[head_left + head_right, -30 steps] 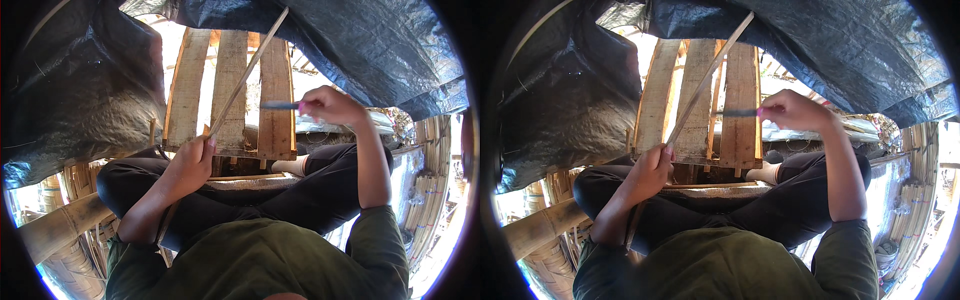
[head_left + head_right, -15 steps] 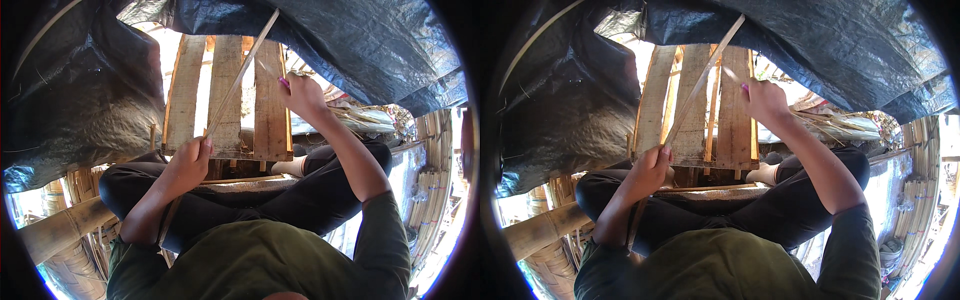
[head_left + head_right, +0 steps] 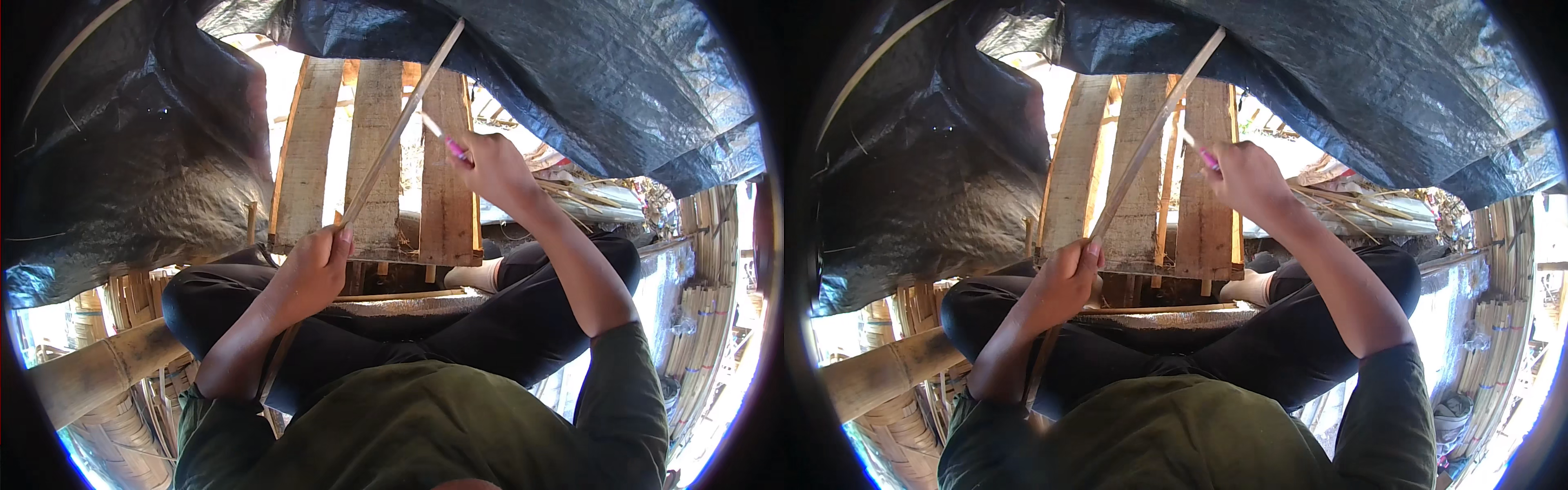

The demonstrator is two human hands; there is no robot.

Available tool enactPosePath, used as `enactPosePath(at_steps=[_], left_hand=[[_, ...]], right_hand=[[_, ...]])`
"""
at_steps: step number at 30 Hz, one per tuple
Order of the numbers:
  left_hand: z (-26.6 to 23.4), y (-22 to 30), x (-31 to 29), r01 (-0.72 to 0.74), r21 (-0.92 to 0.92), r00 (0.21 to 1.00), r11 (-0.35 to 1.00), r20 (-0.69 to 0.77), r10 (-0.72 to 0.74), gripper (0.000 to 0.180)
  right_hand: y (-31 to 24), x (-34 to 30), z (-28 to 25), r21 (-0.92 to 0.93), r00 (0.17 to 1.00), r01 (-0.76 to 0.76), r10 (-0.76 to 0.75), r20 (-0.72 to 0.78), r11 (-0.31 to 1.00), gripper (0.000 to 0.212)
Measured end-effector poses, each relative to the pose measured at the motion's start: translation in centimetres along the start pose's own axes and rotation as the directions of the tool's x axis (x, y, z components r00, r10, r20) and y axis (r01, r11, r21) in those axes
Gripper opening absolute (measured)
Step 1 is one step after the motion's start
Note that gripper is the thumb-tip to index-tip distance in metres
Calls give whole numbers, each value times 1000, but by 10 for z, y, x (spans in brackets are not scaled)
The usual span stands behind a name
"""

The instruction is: The person puts down a phone and shaves a wooden strip with a knife.

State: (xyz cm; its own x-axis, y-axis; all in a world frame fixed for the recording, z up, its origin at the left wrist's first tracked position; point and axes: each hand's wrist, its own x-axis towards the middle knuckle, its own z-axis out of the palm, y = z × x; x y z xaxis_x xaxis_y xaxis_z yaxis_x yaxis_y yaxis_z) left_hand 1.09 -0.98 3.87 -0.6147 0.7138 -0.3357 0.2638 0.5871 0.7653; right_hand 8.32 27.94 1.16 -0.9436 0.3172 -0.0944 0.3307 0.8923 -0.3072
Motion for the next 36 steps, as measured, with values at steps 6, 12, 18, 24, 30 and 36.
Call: enactPosePath(at_steps=[6, 12, 18, 24, 30, 36], left_hand=[[-1, 2, 2, 22, 17, 999, 1000, 30, -23, 36], [-5, 1, 1, -6, -20, 1000, 1000, 22, 6, 37], [-13, -5, 1, 81, -181, 989, 980, 135, -57, 38], [-12, -6, -4, -4, -128, 996, 992, 88, 15, 38], [1, -10, -10, -89, 132, 996, 987, -1, 90, 34], [31, -18, -16, -241, 313, 957, 919, 235, 171, 33]], right_hand=[[-21, -28, -8, 313, 800, 360, -463, 382, 879, 21], [8, -8, -2, -11, 958, 286, -286, -16, 958, 19], [-32, -21, -2, 379, 953, 114, -209, 219, 919, 18], [-2, 8, 17, 254, 998, -60, 59, 11, 965, 17], [60, 13, -24, 68, 841, -178, 188, -507, 982, 22], [55, 3, -19, 316, 906, -169, 273, -322, 933, 36]])
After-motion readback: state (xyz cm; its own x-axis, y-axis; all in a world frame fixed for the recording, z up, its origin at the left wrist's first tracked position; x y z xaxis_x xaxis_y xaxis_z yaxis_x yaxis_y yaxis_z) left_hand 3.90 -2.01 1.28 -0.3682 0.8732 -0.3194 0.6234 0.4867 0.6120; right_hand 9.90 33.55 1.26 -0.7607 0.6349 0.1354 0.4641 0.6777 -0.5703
